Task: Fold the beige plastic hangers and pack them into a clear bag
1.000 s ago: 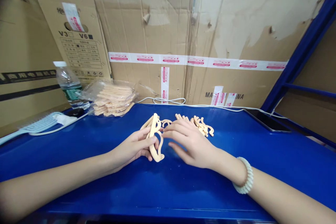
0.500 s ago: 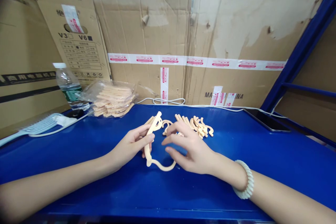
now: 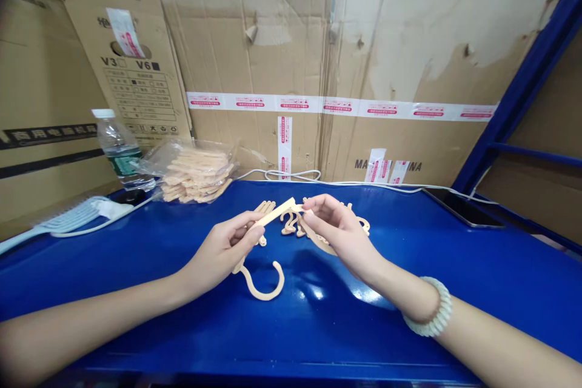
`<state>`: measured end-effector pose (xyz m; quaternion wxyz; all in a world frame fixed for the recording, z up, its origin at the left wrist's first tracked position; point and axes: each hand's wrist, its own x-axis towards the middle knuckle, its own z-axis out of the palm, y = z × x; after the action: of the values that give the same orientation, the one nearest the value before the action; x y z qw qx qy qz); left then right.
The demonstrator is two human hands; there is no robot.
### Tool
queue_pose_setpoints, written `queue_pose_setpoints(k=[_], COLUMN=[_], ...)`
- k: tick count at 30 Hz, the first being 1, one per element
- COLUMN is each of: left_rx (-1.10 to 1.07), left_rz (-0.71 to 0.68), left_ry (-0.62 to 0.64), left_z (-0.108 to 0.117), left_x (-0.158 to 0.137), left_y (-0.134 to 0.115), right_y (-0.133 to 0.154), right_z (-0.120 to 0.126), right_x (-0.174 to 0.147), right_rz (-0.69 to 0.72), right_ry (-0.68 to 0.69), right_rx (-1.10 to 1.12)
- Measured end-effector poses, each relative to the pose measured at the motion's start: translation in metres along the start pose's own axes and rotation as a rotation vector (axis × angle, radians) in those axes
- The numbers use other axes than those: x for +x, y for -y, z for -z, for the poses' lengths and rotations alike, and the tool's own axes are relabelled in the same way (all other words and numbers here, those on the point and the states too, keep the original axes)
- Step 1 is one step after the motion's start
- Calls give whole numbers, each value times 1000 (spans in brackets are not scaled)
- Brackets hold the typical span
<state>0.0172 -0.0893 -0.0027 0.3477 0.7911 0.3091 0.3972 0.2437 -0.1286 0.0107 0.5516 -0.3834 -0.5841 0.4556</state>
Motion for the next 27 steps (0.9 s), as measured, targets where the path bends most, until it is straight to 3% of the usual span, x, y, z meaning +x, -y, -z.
queue_pose_setpoints(k=[2,5,10,13,19,27], left_rx=[123,333,740,992,1068,1094], left_rz=[-91,-238,-521,-675,-702,-733], left_ry=[-19,-29,47,83,125,119], left_z=[1,2,2,0,-2,-1], left_x=[0,-1,-5,-8,-9,-13], left_y=[2,4,7,7,4,-2], right_y=[-1,-4,-7,-8,-8,-2], right_z=[1,1,-3,-7,-10,-19], right_x=[2,4,-1,-4,-7,-19], right_rz=[-85,-182,-214,-286,-389,-213], right_ry=[11,143,391,438,467,386], right_rx=[19,-20,-103,-82,-71,-344])
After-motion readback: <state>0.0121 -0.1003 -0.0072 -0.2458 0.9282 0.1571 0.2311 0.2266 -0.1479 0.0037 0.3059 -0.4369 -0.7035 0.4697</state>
